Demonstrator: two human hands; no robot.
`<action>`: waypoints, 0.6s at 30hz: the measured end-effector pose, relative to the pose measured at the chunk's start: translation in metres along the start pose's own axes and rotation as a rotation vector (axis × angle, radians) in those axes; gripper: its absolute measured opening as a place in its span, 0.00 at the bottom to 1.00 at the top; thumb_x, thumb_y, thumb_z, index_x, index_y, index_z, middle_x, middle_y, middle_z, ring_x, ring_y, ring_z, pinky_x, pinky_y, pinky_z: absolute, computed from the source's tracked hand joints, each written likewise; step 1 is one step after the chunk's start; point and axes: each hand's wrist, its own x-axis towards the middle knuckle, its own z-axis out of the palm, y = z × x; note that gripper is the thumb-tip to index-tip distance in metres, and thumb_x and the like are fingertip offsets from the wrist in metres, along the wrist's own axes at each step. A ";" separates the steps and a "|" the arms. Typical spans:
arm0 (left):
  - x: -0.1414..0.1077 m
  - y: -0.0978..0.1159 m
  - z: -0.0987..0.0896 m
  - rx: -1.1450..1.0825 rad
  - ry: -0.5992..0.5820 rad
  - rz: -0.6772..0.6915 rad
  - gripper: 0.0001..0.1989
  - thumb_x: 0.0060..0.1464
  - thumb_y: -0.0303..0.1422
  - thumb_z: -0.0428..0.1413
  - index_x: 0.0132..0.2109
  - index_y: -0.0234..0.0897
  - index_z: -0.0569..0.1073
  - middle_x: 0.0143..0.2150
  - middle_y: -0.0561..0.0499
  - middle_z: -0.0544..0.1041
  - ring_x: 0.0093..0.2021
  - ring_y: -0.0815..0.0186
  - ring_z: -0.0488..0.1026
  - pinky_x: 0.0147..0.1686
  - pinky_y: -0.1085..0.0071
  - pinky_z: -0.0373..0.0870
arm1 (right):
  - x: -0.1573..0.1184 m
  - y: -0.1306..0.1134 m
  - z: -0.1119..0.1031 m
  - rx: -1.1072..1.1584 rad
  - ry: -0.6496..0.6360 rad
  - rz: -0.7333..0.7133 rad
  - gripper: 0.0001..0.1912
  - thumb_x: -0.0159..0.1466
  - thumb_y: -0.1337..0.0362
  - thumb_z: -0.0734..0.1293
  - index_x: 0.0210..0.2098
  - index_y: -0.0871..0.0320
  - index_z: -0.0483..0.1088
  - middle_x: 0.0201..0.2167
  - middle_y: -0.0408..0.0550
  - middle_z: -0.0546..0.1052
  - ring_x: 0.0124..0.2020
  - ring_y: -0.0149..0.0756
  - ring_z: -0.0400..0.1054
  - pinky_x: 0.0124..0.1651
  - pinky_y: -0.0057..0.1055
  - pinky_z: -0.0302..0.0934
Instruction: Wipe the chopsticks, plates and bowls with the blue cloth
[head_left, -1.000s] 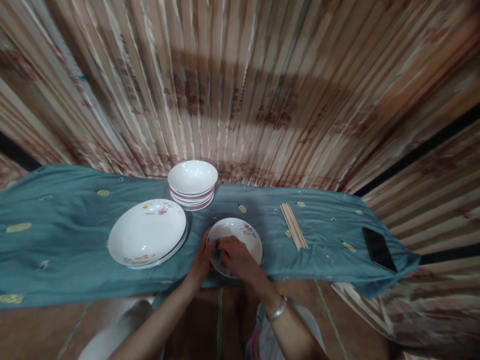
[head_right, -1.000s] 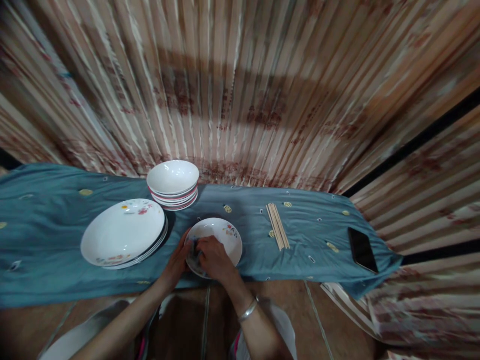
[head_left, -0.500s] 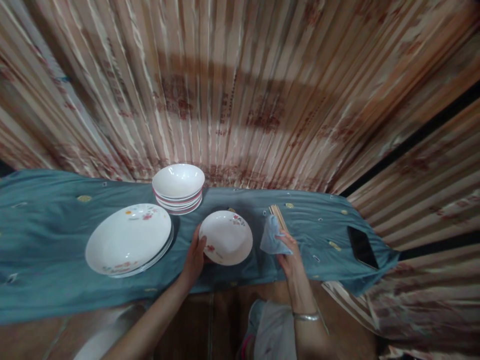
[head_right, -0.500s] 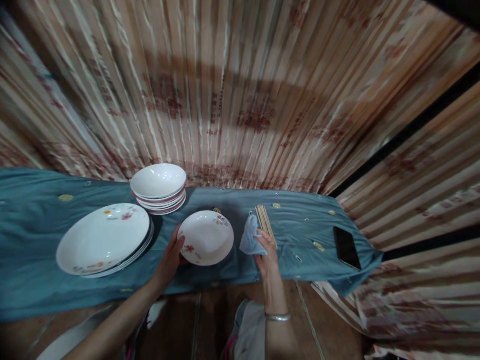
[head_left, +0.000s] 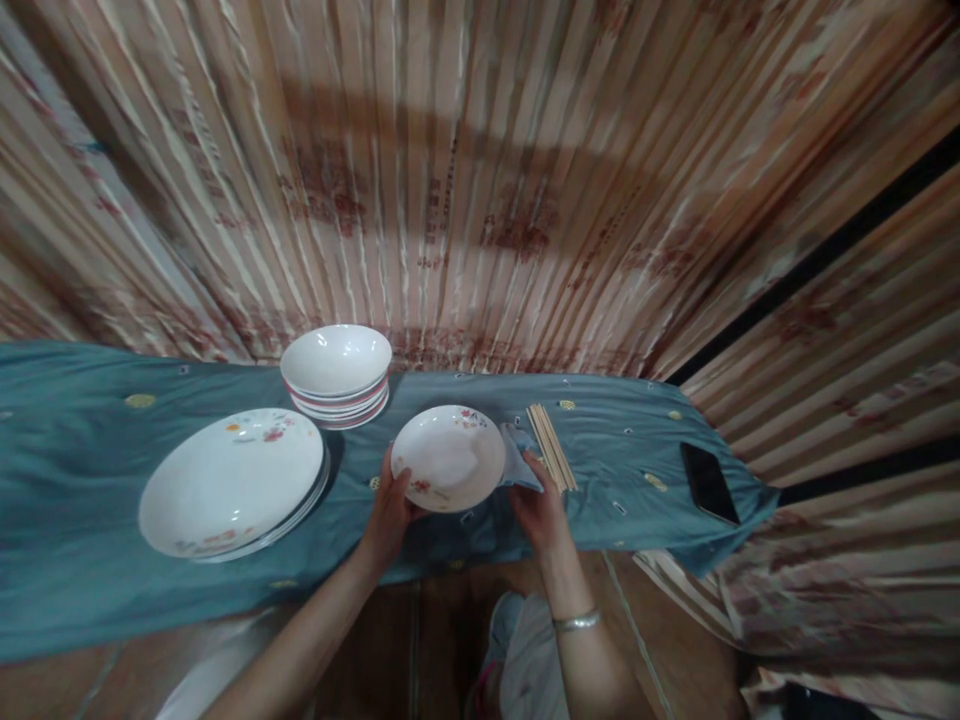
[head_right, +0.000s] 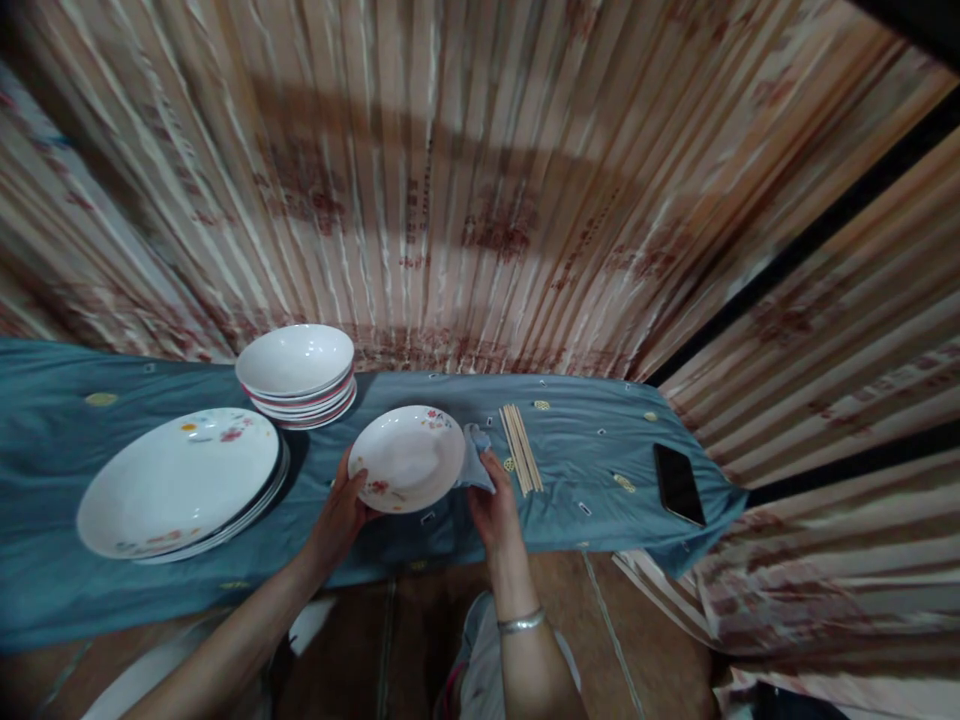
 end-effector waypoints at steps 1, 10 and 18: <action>0.001 0.000 -0.001 0.001 0.001 0.002 0.38 0.52 0.36 0.56 0.67 0.48 0.51 0.65 0.43 0.61 0.48 0.55 0.73 0.31 0.65 0.78 | -0.001 0.001 0.003 0.000 -0.010 0.013 0.09 0.49 0.66 0.72 0.33 0.55 0.76 0.32 0.42 0.80 0.34 0.34 0.74 0.37 0.28 0.70; 0.000 0.006 -0.006 -0.054 -0.027 -0.086 0.38 0.52 0.34 0.56 0.67 0.50 0.52 0.63 0.45 0.65 0.44 0.55 0.76 0.33 0.59 0.78 | -0.012 0.019 0.022 0.000 0.067 0.229 0.15 0.48 0.59 0.72 0.36 0.54 0.74 0.33 0.41 0.80 0.34 0.35 0.73 0.34 0.29 0.70; 0.004 0.002 -0.011 0.214 -0.020 0.006 0.43 0.56 0.42 0.54 0.70 0.46 0.38 0.69 0.42 0.56 0.62 0.50 0.63 0.55 0.50 0.65 | -0.002 0.018 0.014 -0.140 0.057 0.108 0.15 0.49 0.56 0.67 0.34 0.56 0.72 0.28 0.42 0.79 0.35 0.39 0.73 0.35 0.32 0.69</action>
